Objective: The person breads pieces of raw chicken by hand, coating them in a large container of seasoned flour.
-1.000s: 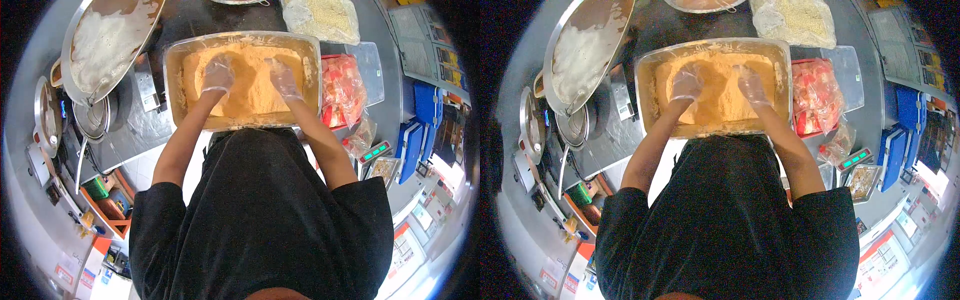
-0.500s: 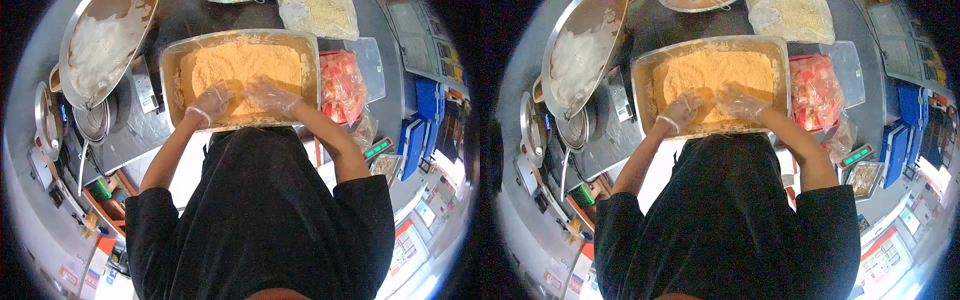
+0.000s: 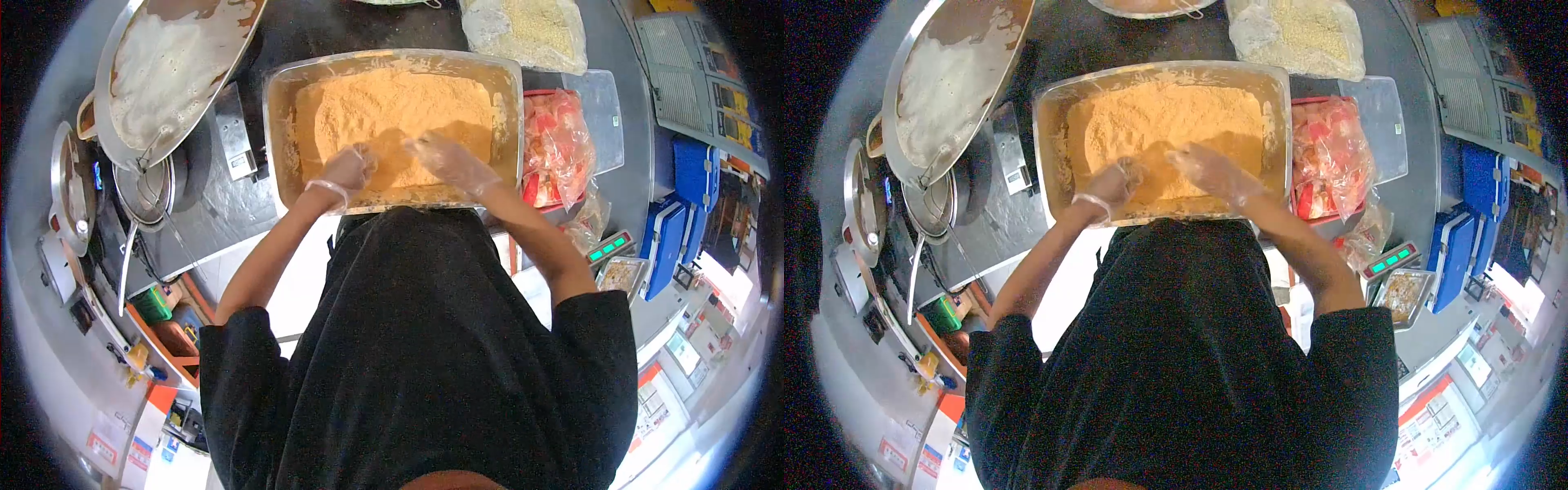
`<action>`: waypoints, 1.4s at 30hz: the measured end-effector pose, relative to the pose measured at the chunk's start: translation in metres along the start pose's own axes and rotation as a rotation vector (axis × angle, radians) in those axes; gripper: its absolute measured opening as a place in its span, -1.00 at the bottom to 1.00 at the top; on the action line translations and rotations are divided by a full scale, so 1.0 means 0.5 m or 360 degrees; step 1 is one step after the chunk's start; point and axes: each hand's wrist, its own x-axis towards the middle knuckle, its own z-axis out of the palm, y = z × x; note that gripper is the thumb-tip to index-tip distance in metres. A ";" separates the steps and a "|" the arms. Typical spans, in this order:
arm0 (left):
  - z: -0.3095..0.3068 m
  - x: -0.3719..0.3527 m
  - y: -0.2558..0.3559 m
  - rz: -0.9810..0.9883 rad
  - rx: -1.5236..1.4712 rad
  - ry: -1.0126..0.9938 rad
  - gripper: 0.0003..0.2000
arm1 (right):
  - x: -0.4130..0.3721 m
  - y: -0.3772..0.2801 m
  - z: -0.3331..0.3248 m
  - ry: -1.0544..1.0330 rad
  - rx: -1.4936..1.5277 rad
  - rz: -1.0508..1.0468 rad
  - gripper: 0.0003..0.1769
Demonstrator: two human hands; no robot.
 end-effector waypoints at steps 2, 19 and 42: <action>0.013 -0.034 -0.004 -0.0056 -0.0133 0.0020 -0.79 | -0.046 0.009 0.017 0.0437 -0.0009 0.0031 -0.53; 0.080 -0.033 -0.098 0.0068 -0.0139 0.1662 -0.76 | -0.138 0.058 0.006 0.1169 0.0837 0.0259 -0.52; -0.024 -0.010 0.033 -0.0364 -0.0477 0.1090 -0.58 | 0.220 0.172 -0.331 0.1650 0.0243 0.0559 -0.55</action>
